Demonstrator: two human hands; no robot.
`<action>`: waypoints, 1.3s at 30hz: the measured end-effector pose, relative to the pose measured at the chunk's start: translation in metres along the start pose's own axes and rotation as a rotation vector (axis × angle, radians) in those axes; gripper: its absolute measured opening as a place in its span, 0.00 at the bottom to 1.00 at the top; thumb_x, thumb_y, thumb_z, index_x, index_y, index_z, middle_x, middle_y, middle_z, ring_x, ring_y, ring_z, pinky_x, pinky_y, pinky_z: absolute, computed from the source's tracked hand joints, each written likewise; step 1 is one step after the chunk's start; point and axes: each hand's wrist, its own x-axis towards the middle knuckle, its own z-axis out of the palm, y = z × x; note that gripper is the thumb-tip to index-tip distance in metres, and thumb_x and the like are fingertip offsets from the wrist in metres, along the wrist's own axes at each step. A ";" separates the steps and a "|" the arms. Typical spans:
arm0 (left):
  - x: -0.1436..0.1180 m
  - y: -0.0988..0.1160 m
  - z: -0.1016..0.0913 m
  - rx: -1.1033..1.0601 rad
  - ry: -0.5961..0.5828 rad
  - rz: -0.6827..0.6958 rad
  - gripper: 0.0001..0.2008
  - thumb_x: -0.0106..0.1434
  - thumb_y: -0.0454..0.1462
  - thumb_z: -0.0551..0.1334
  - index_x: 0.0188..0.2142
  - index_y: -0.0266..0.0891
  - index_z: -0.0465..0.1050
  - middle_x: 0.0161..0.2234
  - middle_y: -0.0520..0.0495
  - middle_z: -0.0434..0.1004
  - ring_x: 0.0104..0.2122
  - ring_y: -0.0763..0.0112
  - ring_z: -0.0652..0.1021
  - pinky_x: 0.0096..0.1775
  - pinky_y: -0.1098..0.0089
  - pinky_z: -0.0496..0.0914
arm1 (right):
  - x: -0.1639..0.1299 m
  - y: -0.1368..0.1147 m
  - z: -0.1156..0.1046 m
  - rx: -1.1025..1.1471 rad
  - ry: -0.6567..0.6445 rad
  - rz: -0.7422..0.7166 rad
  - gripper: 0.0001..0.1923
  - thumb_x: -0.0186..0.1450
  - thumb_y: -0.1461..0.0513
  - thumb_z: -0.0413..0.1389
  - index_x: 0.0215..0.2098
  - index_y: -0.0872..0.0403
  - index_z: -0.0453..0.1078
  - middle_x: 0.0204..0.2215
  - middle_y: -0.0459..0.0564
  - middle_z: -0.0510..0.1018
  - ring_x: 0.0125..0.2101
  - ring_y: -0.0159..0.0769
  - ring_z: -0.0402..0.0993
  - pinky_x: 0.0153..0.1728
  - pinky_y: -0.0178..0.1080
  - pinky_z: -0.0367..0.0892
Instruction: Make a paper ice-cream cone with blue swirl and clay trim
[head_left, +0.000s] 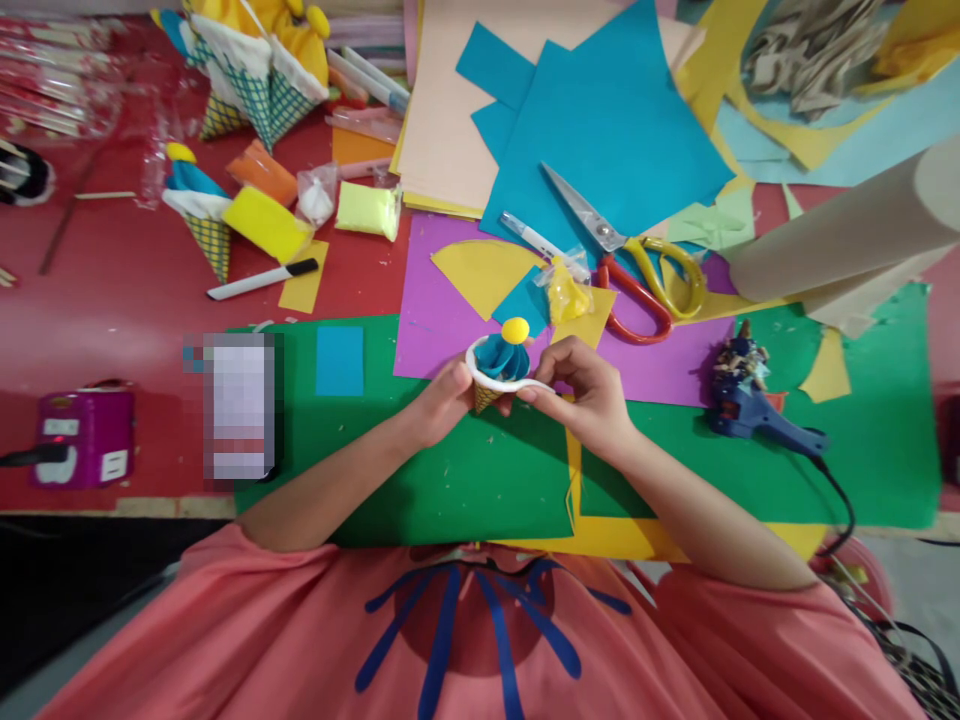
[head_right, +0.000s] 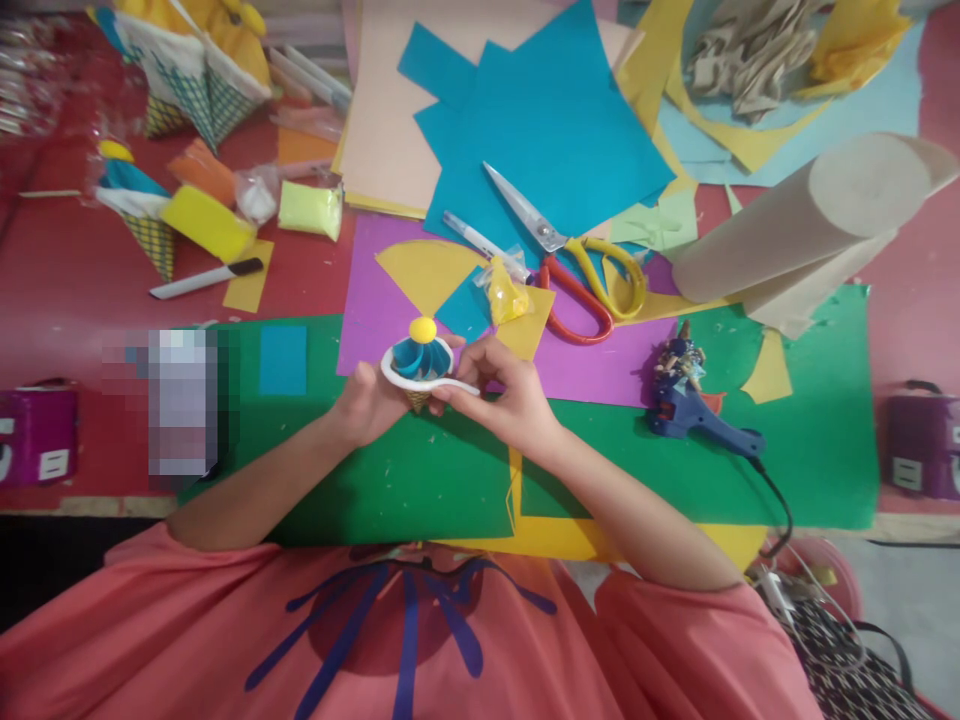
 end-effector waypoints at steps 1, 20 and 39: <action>-0.001 -0.002 0.000 0.029 -0.001 0.018 0.37 0.49 0.65 0.63 0.43 0.35 0.74 0.30 0.46 0.76 0.26 0.74 0.72 0.27 0.73 0.68 | 0.000 0.000 0.000 -0.003 0.003 -0.003 0.16 0.57 0.58 0.67 0.29 0.53 0.62 0.20 0.38 0.68 0.19 0.23 0.63 0.19 0.29 0.59; -0.003 -0.003 -0.001 0.005 0.115 -0.005 0.32 0.49 0.59 0.67 0.42 0.37 0.73 0.36 0.42 0.79 0.33 0.64 0.78 0.33 0.67 0.71 | -0.002 0.001 0.001 -0.088 0.017 -0.186 0.09 0.60 0.59 0.65 0.33 0.52 0.69 0.25 0.42 0.77 0.25 0.28 0.74 0.27 0.32 0.71; -0.005 0.003 -0.002 0.038 0.009 0.132 0.33 0.49 0.44 0.73 0.54 0.48 0.68 0.53 0.45 0.73 0.49 0.62 0.76 0.49 0.66 0.72 | -0.003 0.003 -0.003 0.075 0.050 -0.236 0.06 0.61 0.63 0.63 0.37 0.51 0.72 0.31 0.45 0.79 0.33 0.30 0.78 0.34 0.34 0.75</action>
